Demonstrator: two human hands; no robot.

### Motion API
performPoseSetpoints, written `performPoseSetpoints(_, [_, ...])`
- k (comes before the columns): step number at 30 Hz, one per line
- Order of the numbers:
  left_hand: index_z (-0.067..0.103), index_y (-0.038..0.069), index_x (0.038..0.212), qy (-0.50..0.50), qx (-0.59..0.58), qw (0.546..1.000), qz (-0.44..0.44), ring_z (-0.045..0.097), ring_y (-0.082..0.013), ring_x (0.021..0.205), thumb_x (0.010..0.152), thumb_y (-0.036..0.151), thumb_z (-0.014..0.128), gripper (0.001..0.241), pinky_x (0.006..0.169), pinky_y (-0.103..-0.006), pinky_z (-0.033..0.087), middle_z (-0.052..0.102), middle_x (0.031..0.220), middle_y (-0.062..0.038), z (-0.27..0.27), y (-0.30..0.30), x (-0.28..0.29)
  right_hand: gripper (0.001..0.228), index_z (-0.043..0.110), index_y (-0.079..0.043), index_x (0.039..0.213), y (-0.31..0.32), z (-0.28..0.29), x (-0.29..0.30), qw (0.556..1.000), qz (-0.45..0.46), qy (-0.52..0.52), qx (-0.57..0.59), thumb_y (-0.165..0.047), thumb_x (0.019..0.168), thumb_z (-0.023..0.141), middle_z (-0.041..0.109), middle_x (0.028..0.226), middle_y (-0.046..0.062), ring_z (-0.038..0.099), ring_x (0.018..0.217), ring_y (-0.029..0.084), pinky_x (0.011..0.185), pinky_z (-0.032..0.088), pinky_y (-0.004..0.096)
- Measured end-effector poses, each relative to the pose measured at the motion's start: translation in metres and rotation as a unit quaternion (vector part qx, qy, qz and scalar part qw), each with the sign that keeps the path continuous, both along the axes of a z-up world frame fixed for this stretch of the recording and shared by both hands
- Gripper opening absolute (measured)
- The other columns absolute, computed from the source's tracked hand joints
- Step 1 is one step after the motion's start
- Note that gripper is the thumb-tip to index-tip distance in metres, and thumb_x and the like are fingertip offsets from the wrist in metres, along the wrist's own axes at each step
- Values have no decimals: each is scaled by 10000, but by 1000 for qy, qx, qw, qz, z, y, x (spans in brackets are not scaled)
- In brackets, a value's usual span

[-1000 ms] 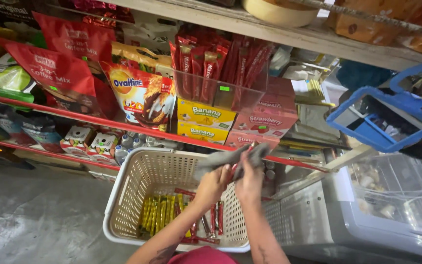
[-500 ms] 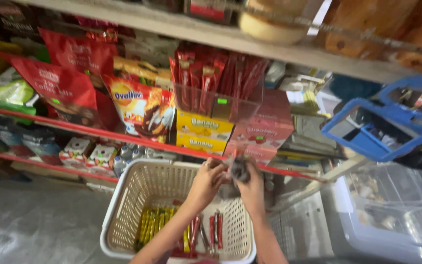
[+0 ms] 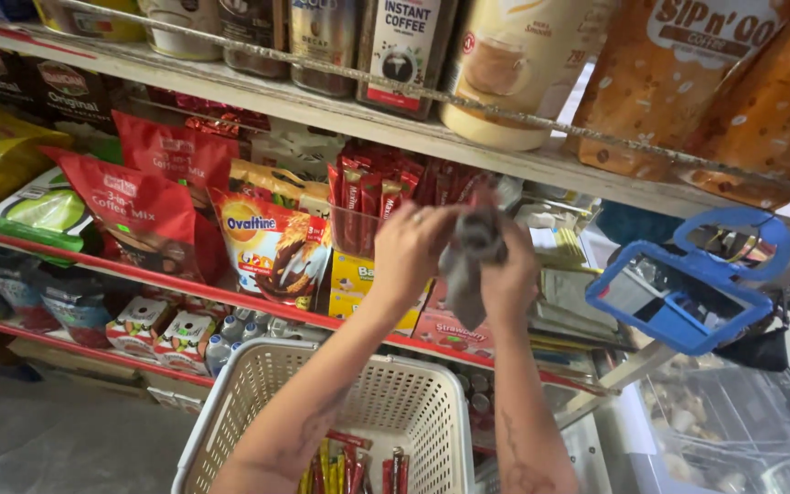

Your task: Wiping individual instant coffee packets with a cloth and placing them into a shopping basket.

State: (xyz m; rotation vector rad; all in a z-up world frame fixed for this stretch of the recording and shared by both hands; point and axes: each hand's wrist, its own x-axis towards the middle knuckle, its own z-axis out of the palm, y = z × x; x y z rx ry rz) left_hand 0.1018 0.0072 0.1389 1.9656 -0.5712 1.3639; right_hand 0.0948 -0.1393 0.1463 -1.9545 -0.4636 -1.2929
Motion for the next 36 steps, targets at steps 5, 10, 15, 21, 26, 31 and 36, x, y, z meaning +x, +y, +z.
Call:
performPoseSetpoints(5, [700,202,1045,-44,19,995,87,667,-191,798,937,168,684,114,850,-264,521,690,753,17,20,13,11,294,744,-159,1038,4,16,24,998,33,46,4,-7,803,836,697,881,108,708,902,373,804,559,477])
performPoseSetpoints(10, [690,205,1110,-84,13,993,82,627,-196,799,943,165,664,174,852,-274,521,668,762,6,42,16,-11,211,746,-132,1013,10,25,19,999,51,-15,-6,-7,856,808,687,876,111,689,907,368,838,545,442])
performPoseSetpoints(15, [696,230,1120,-99,18,988,116,596,-188,804,952,157,638,192,812,-272,522,649,751,25,25,19,6,189,751,-147,999,13,19,23,998,40,-32,-39,-75,851,845,681,870,76,684,897,318,824,546,421])
performPoseSetpoints(21, [706,229,1155,-149,18,978,143,572,-201,782,1000,109,581,233,779,-280,535,676,822,12,35,19,-11,447,693,-239,1214,8,19,1,999,-26,-29,-13,-164,823,898,744,885,80,739,881,348,798,585,419])
performPoseSetpoints(26, [694,225,1169,-152,59,977,136,570,-198,837,941,158,599,256,779,-299,496,673,897,24,25,14,-1,274,707,-108,988,3,20,4,999,-23,7,-46,-279,875,889,704,728,163,721,774,415,643,566,444])
performPoseSetpoints(31, [725,164,1100,-136,57,976,161,592,-242,856,872,146,691,231,755,-337,487,670,813,-37,8,14,30,358,744,-71,956,1,4,35,981,-113,93,-123,-418,911,824,730,732,173,732,724,415,620,569,524])
performPoseSetpoints(36, [458,94,1503,-38,73,980,179,617,-214,979,1012,313,758,616,855,-318,541,684,1190,-44,3,18,-14,398,775,-94,1157,-28,-27,29,932,-246,65,-258,-327,854,885,718,851,137,594,683,318,741,444,470])
